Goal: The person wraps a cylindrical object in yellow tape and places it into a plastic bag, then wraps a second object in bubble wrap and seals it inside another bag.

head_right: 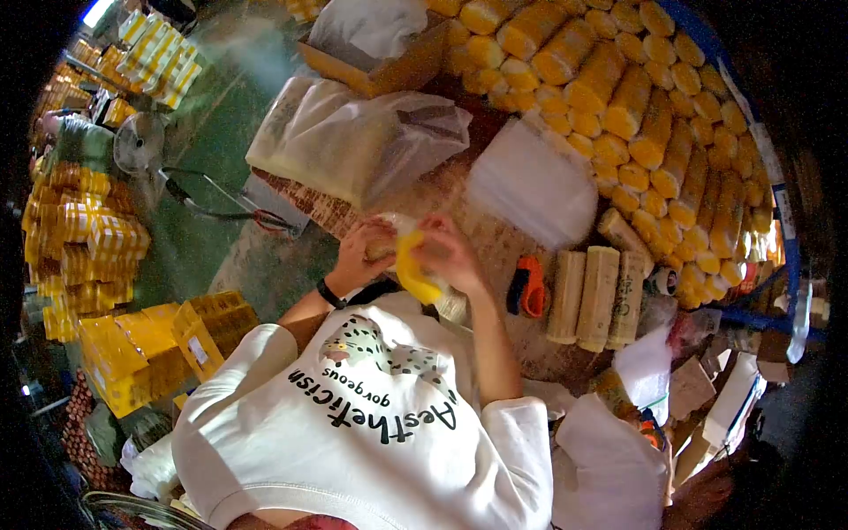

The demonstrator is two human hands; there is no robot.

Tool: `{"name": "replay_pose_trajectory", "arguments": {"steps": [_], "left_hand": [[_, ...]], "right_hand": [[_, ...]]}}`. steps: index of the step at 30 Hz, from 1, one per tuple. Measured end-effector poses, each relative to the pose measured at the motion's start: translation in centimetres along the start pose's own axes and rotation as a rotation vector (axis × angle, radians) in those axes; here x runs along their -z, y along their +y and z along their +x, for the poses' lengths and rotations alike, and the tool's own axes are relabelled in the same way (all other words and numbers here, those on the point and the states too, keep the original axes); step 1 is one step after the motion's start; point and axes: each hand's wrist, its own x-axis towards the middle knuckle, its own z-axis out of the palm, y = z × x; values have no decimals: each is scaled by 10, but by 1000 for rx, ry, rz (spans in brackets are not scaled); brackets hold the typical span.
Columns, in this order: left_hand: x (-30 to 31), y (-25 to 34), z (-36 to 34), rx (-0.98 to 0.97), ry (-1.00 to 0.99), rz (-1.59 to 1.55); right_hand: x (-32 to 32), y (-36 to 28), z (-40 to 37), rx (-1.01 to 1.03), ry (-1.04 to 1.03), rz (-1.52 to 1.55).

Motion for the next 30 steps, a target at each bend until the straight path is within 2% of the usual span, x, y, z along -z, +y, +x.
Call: {"name": "replay_pose_trajectory", "arguments": {"steps": [1, 3, 6, 12, 16, 19, 22, 25, 27, 30], "left_hand": [[-2, -2, -3, 61, 7, -12], [-8, -12, -17, 185, 19, -35], [-16, -25, -24, 251, 104, -205], [-7, -10, -11, 1, 108, -36], [-9, -19, -19, 3, 54, 5], [-9, -24, -27, 10, -44, 46], [-7, -19, -27, 8, -63, 37], [-9, -18, -24, 42, 12, 0], [-13, -21, -28, 89, 51, 6], [-9, -17, -30, 133, -64, -44]], "right_hand": [[0, -2, 5, 102, 8, -267], [-10, -5, 9, 62, 92, -268], [-19, -2, 12, 43, 141, -292], [-39, -6, 15, 4, 276, -525], [-51, 7, 14, 52, 424, -712], [-48, 14, 15, -32, 427, -743], [-35, 7, 21, -490, 328, -461], [-25, 54, 21, -668, 260, -290], [-33, 56, 23, -446, 409, -357], [-47, 47, 39, -230, 514, -437]]}}
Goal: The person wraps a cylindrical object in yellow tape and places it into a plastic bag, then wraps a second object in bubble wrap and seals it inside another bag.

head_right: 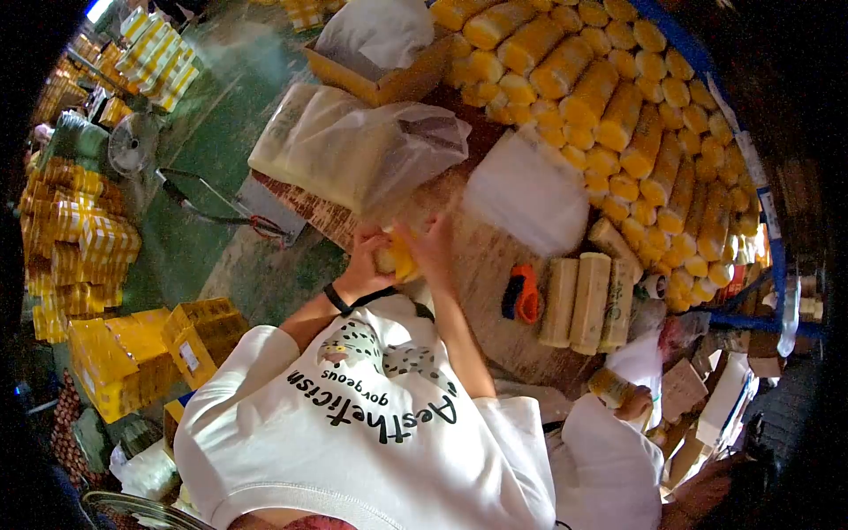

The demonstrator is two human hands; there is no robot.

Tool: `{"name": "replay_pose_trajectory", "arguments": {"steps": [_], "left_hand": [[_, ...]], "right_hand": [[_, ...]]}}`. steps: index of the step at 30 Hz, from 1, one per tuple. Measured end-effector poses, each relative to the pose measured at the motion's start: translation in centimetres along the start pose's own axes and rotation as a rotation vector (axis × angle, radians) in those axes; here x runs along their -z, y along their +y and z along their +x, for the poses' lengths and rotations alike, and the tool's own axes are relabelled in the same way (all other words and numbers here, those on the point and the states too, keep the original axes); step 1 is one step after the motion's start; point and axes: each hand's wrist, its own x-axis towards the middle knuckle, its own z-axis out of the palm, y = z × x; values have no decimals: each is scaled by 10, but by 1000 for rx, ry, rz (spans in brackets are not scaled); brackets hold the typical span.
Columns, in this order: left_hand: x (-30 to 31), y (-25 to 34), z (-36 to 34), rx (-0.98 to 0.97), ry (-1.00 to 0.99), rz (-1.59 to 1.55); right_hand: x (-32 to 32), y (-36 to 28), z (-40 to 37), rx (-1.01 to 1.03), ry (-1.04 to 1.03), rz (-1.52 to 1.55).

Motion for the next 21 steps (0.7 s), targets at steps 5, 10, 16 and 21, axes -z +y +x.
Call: {"name": "replay_pose_trajectory", "arguments": {"steps": [5, 10, 16, 21], "left_hand": [[3, 9, 7, -24, 8, 136], [-3, 19, 9, 258, -30, -780], [33, 1, 26, -296, -251, 157], [40, 12, 40, -245, -319, 45]], "right_hand": [[8, -24, -6, 127, 88, 263], [67, -26, -55, 617, -218, 8], [59, -17, -75, 783, -96, -186], [58, -35, -76, 999, 39, -272]]}}
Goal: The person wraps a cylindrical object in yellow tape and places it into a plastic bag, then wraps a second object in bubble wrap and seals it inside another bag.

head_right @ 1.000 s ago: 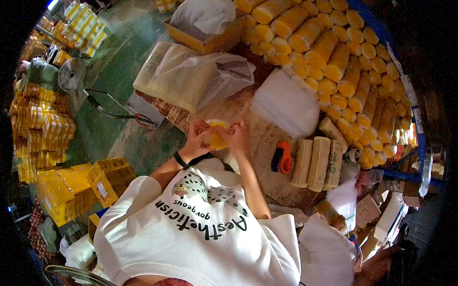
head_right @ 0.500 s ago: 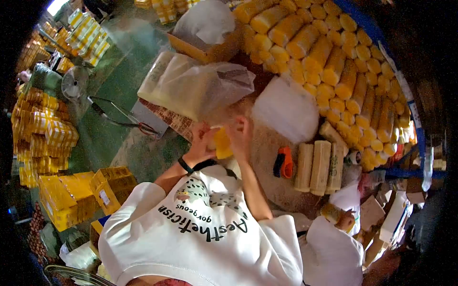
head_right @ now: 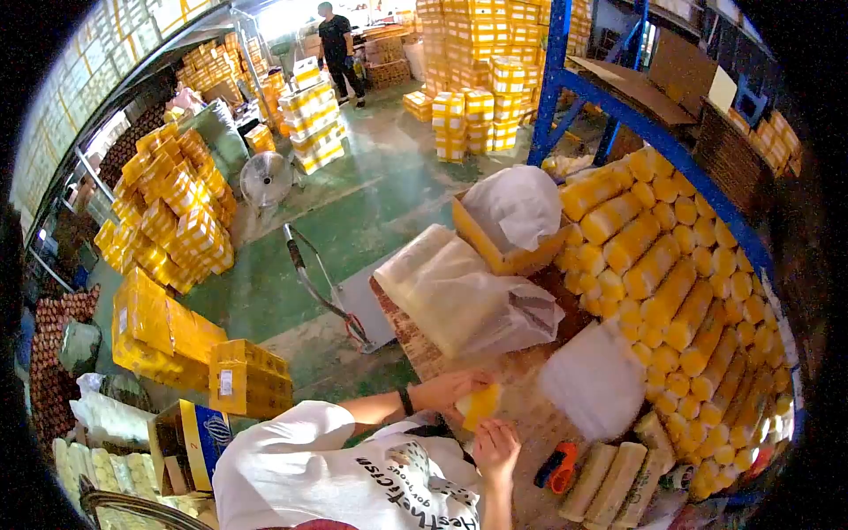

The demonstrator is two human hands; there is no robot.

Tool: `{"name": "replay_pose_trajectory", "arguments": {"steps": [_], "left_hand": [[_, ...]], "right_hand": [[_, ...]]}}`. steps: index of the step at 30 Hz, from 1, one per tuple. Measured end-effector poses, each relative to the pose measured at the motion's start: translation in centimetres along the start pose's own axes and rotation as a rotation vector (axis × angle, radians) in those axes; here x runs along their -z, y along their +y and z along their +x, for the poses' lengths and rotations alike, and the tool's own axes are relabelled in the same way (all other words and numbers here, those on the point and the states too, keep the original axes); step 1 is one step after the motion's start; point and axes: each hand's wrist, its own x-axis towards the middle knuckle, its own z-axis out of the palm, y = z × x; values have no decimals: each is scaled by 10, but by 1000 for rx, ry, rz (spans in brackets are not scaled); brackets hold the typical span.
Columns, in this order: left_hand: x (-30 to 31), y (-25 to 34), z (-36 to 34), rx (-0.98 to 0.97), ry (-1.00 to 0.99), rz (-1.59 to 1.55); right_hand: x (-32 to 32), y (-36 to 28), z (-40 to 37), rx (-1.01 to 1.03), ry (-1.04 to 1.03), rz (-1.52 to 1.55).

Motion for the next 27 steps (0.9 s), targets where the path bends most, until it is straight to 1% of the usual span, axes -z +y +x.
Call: {"name": "replay_pose_trajectory", "arguments": {"steps": [2, 3, 5, 6, 7, 8, 9, 11, 12, 14, 17, 18, 21, 24, 26, 27], "left_hand": [[4, 8, 11, 171, -102, -1], [3, 11, 16, 254, -160, -12], [-3, 1, 17, 275, -216, 141], [-3, -1, 18, 279, -256, 206], [-6, -4, 18, 208, -136, 119], [-7, -8, 20, 148, -13, 20], [1, -11, 23, 189, -71, 29], [15, -25, 25, 183, -115, -52], [25, -33, 23, 176, -118, -57], [43, -44, 21, 185, -243, 74], [52, -60, 13, 148, -304, 196], [52, -61, 11, 169, -265, 81], [53, -65, 9, 226, -148, -251], [43, -44, 16, 436, -4, -667], [38, -45, 14, 387, -15, -634], [33, -43, 15, 341, -8, -517]], "right_hand": [[-6, 3, -9, -5, 2, -65], [-14, 4, -15, -13, 45, -72], [-30, 10, -26, -55, 128, -110], [-36, 13, -32, -58, 134, -110], [-38, 16, -43, -73, 131, -116], [-36, 10, -36, -49, 23, -249], [-35, 7, -35, -24, -95, -374], [-81, 62, -120, -183, -581, -531], [-77, 71, -142, -372, -731, -361], [-69, 84, -162, -710, -983, 18], [-53, 80, -155, -509, -887, -68], [-52, 78, -147, -518, -738, -11], [-47, 66, -104, -530, -448, 65], [-24, 37, -32, -767, -491, 269], [-35, 42, -26, -751, -248, 338], [-39, 44, -22, -738, -127, 368]]}}
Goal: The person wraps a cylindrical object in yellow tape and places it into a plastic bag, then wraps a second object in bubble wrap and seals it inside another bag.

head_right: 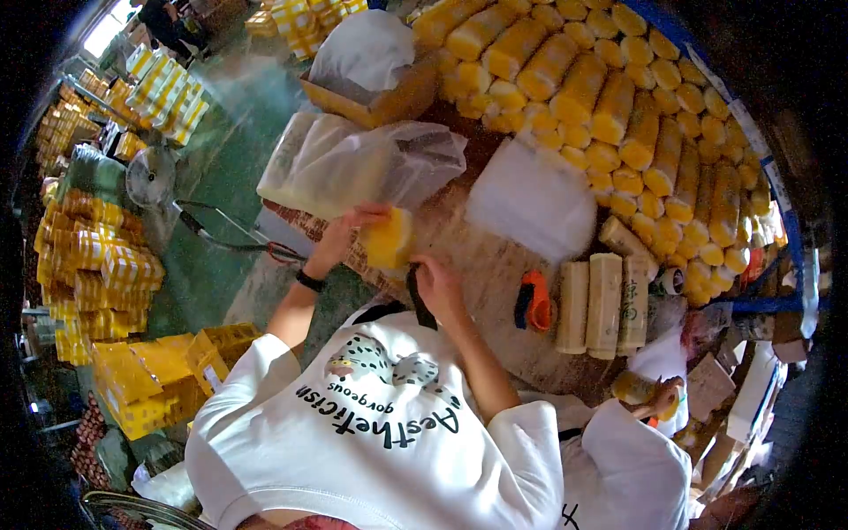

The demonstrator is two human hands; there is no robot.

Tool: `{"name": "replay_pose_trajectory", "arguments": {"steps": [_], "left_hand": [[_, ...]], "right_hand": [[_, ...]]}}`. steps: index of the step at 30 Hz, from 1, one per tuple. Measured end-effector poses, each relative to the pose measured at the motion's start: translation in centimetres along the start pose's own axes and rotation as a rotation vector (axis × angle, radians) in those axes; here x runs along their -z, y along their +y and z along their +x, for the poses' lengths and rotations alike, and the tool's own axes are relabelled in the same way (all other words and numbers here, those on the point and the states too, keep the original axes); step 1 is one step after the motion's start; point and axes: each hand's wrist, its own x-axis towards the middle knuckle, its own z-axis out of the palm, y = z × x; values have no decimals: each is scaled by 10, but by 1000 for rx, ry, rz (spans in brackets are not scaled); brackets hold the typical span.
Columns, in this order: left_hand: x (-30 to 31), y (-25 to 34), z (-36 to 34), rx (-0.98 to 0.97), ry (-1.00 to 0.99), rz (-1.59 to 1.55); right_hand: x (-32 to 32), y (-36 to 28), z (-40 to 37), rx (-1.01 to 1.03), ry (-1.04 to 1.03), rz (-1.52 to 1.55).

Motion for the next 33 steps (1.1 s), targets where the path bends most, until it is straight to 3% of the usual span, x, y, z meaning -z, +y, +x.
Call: {"name": "replay_pose_trajectory", "arguments": {"steps": [1, 3, 5, 9, 11, 14, 16, 18, 20, 21, 22, 23, 24, 27, 30, 33], "left_hand": [[-5, 1, 1, -48, 20, 115], [-27, 4, 2, -189, 101, 542], [-36, 5, -2, -177, 129, 504], [-50, 5, -10, -200, 143, 529], [-57, -25, -22, -98, 202, 471], [-65, -44, -39, 163, 177, 312], [-60, -32, -45, 193, 175, 336], [-47, -13, -42, 26, 232, 510], [-32, 10, -40, -1, 499, 484], [-26, 25, -37, -11, 630, 469], [-21, 54, -29, -120, 635, 571], [-19, 88, -19, -225, 641, 670], [-23, 103, -14, -325, 646, 768], [-67, 67, -2, -192, 143, 861], [-84, 47, 1, -126, -20, 1092], [-70, 102, 9, -236, 90, 980]], "right_hand": [[4, -15, 9, 266, 190, -19], [14, -40, 21, 369, 283, -65], [18, -60, 33, 423, 344, -99], [-2, -56, 46, 455, 210, -315], [-26, -39, 40, 485, 69, -537], [-24, -41, 35, 434, -6, -550], [-22, -54, 26, 413, -18, -678], [-17, -60, 18, 474, -56, -763], [-9, -58, 7, 618, -134, -800], [-6, -47, 2, 609, -75, -615], [-4, -26, -4, 599, -21, -429], [4, -10, -10, 585, 26, -242], [20, -8, -18, 438, 138, -288], [75, 20, -30, 146, 394, -341], [113, 90, -42, -92, 513, -411], [136, 144, -71, -350, 483, -517]]}}
